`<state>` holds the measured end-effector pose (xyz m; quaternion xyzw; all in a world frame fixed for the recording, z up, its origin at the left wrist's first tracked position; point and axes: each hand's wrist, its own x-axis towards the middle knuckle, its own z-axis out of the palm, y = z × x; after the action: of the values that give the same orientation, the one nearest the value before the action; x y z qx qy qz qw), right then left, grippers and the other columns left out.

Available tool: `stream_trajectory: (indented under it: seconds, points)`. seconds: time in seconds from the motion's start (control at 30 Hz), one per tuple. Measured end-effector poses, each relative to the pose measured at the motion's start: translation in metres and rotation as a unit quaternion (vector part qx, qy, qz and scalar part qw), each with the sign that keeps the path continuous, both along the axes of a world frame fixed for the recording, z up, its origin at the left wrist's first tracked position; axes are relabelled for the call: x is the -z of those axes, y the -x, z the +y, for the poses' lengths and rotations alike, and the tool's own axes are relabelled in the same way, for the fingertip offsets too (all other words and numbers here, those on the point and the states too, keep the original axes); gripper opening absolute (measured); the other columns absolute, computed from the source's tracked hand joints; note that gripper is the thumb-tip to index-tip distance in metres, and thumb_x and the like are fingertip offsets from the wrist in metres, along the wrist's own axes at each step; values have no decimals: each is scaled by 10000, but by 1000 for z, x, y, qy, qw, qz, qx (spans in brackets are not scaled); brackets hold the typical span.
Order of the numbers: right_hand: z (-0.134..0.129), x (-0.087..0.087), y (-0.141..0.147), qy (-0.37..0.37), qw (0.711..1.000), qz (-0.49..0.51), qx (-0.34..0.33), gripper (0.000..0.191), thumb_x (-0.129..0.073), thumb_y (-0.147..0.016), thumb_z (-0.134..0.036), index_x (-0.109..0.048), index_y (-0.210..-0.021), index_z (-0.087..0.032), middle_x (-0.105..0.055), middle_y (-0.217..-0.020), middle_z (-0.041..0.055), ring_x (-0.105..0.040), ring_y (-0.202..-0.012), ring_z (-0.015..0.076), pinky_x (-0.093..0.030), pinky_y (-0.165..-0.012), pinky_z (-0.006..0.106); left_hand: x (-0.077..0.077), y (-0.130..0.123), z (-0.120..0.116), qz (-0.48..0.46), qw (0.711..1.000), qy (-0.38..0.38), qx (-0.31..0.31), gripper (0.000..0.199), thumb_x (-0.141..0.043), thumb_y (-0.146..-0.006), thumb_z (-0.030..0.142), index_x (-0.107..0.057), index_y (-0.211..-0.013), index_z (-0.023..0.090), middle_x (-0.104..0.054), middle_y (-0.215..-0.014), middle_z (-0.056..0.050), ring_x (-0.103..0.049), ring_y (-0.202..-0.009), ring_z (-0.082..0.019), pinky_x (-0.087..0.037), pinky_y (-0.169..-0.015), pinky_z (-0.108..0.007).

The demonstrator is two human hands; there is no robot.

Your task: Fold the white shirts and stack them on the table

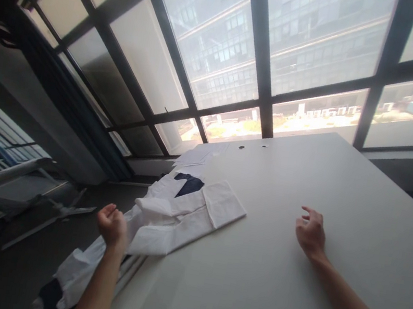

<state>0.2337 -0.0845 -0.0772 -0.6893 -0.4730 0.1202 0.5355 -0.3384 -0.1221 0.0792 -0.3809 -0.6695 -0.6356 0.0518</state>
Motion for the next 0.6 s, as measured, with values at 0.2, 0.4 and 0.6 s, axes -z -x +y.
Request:
stream_trajectory:
  seconds: [0.2,0.4,0.6]
  points:
    - [1,1,-2,-5,1000,-10,-3,436,-492,-791,-262,-644,-1180,-138,-609,-1088,135,-641,-879,246,-515,-859,417,21,-102,19,25,955,213,207,257,-538,-834,216,-598,-1083,201,-632,-1104,-77,-645,-1002,-214,-524,-897,-340]
    - [2,3,-2,-16,1000,12,-3,439,-482,-794,-269,-639,-1179,-127,-589,-1093,135,-646,-878,246,-517,-875,420,54,-178,62,-138,829,405,361,362,-689,-825,298,-631,-1154,160,-678,-994,-114,-690,-774,-204,-563,-692,-316]
    - [0,-3,3,19,1000,-15,-6,402,-461,-821,-245,-636,-1172,-158,-612,-1145,133,-653,-929,253,-506,-860,399,27,-192,105,-130,801,431,394,356,-745,-770,370,-693,-1014,115,-690,-1059,-165,-687,-918,-256,-542,-776,-348]
